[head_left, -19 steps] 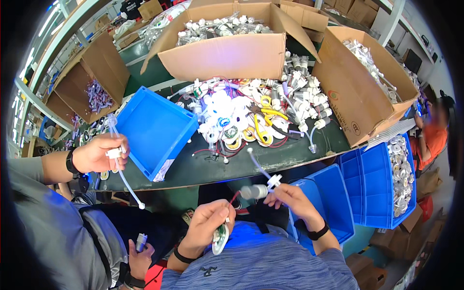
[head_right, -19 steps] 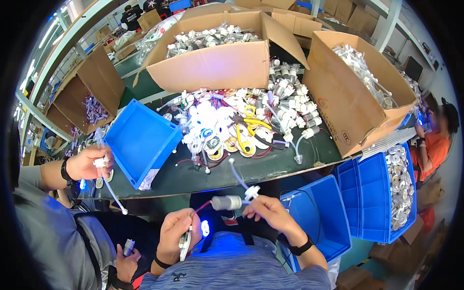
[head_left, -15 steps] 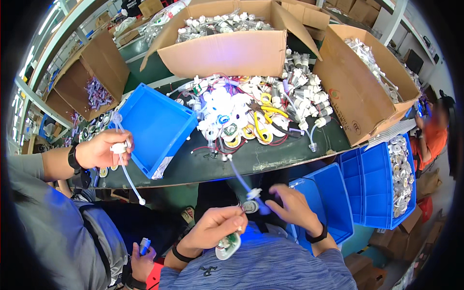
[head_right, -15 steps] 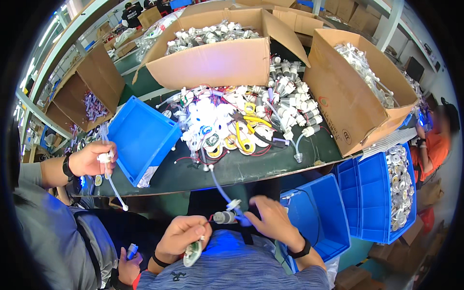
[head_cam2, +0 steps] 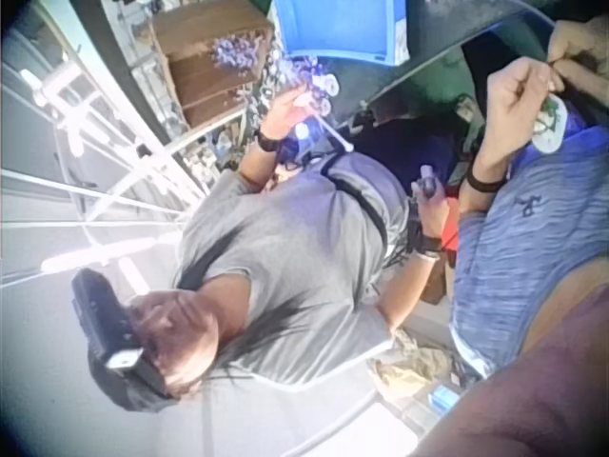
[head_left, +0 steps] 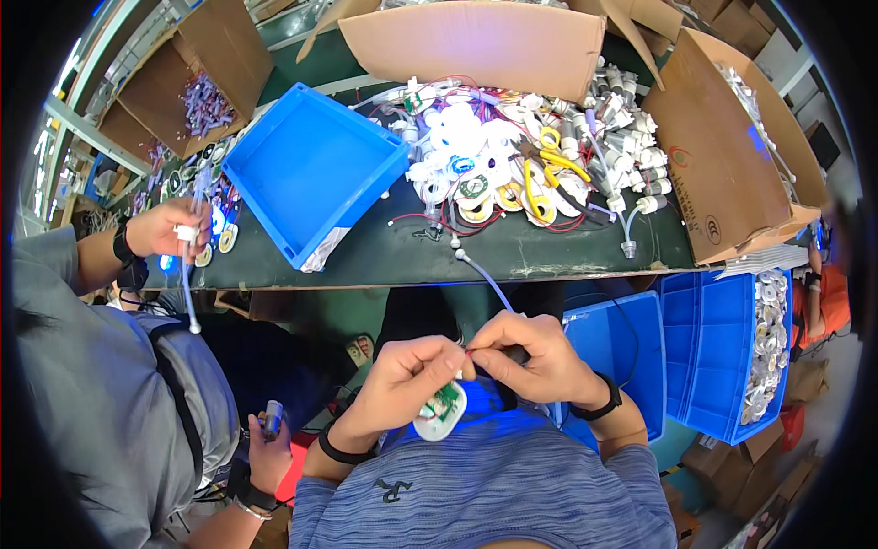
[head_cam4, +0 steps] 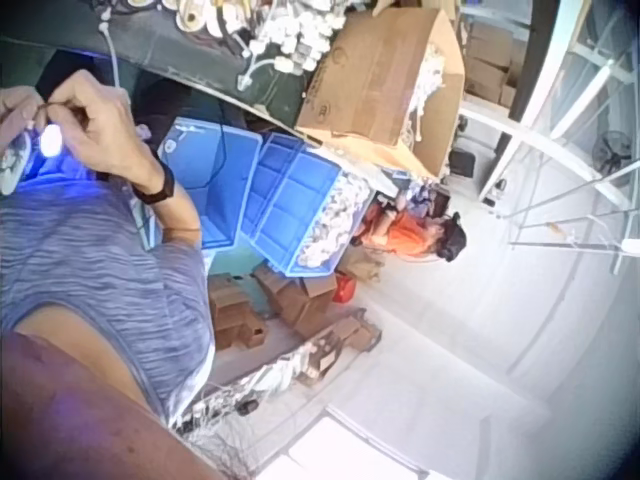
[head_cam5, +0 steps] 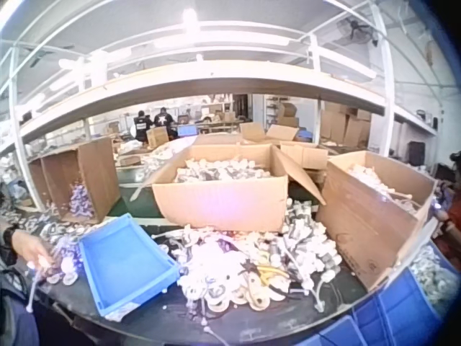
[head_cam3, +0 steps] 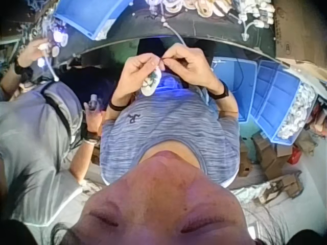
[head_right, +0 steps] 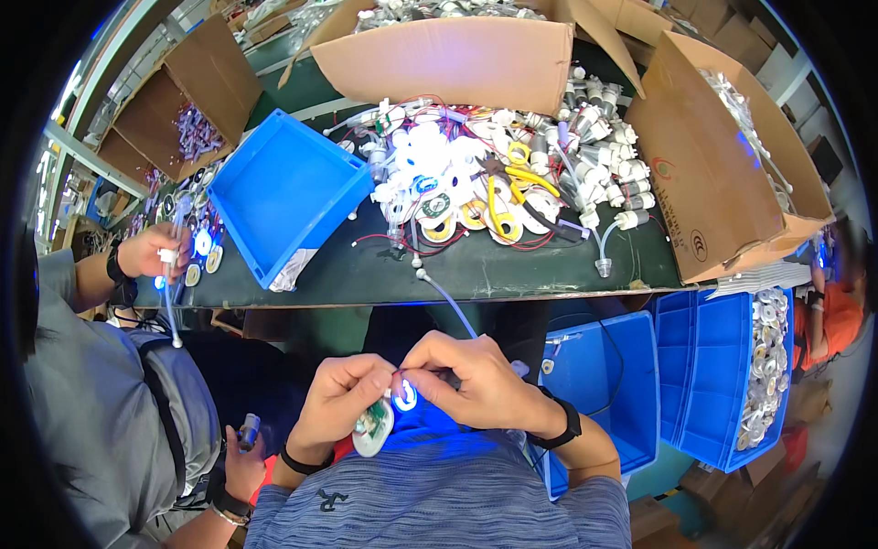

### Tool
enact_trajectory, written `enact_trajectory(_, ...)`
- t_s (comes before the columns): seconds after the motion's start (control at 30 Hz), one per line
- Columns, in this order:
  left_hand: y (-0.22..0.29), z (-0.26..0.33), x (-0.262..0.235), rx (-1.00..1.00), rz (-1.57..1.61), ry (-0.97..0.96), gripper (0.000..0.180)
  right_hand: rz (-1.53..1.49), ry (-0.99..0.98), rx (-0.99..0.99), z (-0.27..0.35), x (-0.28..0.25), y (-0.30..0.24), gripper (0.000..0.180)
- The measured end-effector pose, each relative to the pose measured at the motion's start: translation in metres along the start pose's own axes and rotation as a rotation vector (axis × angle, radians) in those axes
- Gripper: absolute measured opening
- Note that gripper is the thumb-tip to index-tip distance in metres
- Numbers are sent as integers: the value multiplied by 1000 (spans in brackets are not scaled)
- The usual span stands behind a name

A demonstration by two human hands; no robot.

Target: Assembling electronic components, including small motors and LED light circuits, using wire cutters and a glue applicator.

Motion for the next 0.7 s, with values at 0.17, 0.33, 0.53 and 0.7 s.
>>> enact_trajectory(0.17, -13, -1, -12, 84, -64, 90, 36, 45, 427, -24, -24, -72, -14, 3)
enact_trajectory(0.33, -30, 6, -7, 5, -37, 38, 11, -84, 668, -22, -67, -160, -47, 11)
enact_trajectory(0.53, -48, 6, -9, -63, 49, 25, 7, 82, 595, -59, -43, -117, -67, 13)
enact_trajectory(0.7, -46, 11, -10, -30, 39, 33, 11, 333, 744, -18, -95, -209, -66, 18)
Point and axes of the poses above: each hand's wrist, its own z-axis away from the middle knuckle, its own x-axis out of the palm, y = z × x, the point moved 9 cm from there along -z, towards the middle knuckle, and after that the axes turned 10 degrees about z, right-handed, at the moved point
